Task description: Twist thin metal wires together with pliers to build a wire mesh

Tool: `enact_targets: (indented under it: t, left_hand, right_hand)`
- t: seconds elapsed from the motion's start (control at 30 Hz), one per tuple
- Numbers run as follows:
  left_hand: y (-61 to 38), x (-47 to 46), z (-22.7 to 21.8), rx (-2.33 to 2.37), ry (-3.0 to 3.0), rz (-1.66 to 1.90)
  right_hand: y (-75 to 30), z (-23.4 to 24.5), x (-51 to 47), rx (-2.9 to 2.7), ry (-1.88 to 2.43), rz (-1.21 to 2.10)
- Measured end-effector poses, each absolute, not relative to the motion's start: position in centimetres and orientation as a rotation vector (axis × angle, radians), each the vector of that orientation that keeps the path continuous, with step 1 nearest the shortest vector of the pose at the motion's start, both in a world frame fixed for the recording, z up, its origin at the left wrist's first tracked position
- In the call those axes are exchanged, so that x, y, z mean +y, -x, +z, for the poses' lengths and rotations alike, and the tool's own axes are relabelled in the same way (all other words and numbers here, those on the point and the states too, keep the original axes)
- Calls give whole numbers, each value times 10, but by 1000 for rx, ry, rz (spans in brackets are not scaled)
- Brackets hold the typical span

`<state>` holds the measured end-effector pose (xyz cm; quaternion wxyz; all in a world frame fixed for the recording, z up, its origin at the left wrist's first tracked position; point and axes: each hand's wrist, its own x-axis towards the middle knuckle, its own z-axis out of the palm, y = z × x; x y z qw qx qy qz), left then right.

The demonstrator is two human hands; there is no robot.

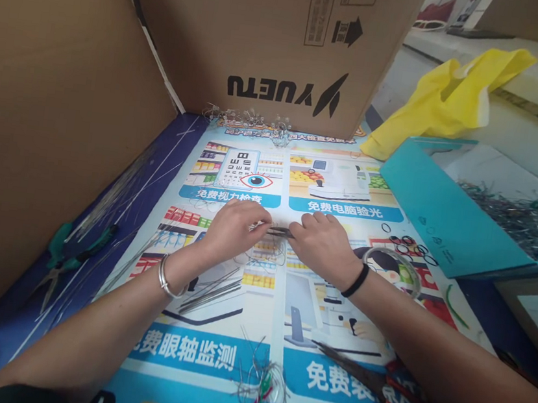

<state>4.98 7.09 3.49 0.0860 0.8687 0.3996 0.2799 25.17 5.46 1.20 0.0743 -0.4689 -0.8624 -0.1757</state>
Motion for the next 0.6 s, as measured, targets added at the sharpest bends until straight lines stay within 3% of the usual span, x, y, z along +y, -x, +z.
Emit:
enact_targets:
  t: [0.6]
  left_hand:
    - [-48,69,37,1191,-2532,807]
  right_hand:
    - [-255,17,49,-2553,1453,-537]
